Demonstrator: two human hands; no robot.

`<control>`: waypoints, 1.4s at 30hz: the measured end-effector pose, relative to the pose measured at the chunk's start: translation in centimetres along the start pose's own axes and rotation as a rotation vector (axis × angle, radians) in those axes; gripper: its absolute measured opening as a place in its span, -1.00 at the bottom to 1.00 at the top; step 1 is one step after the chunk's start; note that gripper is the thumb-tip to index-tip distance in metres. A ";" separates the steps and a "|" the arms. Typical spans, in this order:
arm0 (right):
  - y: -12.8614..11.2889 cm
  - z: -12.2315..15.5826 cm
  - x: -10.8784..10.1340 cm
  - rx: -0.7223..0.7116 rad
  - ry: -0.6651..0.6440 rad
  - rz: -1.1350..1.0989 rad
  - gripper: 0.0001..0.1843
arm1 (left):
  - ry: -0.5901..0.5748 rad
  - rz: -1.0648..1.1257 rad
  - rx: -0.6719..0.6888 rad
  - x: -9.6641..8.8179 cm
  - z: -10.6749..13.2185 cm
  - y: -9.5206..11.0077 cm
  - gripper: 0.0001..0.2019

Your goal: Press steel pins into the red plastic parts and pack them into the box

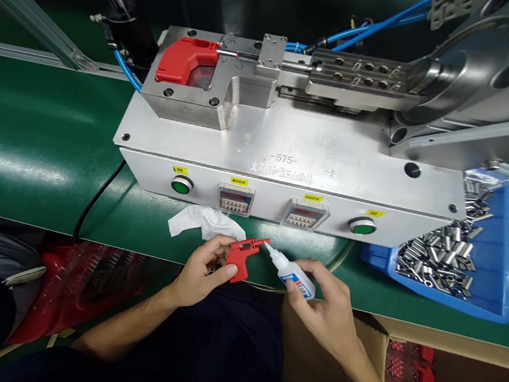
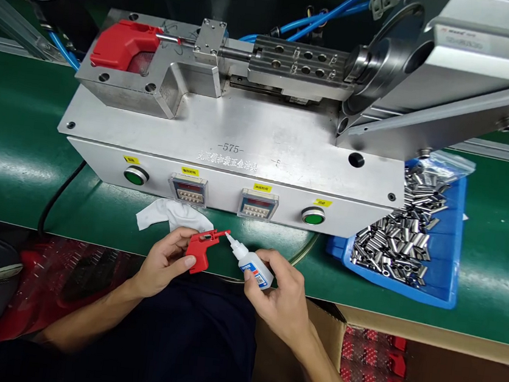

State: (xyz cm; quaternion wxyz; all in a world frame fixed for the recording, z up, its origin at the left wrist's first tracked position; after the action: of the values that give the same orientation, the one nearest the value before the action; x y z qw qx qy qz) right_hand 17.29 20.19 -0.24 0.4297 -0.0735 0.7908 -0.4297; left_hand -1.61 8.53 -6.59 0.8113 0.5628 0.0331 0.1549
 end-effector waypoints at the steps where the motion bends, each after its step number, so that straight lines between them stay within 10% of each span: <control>1: -0.1 0.0 0.1 -0.002 -0.006 -0.005 -0.93 | -0.005 0.007 -0.003 0.0 0.0 0.0 -0.70; 27: 1.8 0.4 -0.2 0.056 -0.098 0.067 -0.74 | -0.049 -0.133 -0.085 -0.3 0.3 -1.3 -0.70; 34: -0.5 1.2 -10.4 0.053 0.072 0.302 -0.81 | -0.037 -0.170 -0.144 -1.6 -1.2 -1.9 -0.62; 38: 3.7 0.5 -16.7 0.300 0.097 0.602 -0.78 | -0.056 -0.170 -0.143 -1.5 -1.0 -2.4 -0.60; 42: 9.2 -1.6 -17.2 0.438 -0.014 0.686 -0.87 | -0.017 -0.138 -0.136 -1.6 -0.6 -2.8 -0.59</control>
State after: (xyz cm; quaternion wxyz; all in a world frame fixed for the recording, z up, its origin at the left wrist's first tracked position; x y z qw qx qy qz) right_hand 29.13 35.20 3.93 0.5589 0.2848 0.6562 -0.4193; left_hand -2.67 7.70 -9.62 0.8567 0.5040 0.0540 0.0957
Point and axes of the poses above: each hand's wrist, its own z-axis away from the middle knuckle, its own x-axis out of the palm, y = z × x, the point moved 7 cm from there along -z, towards the middle knuckle, and after that the axes turned 14 degrees about -x, right-handed, at the moved point
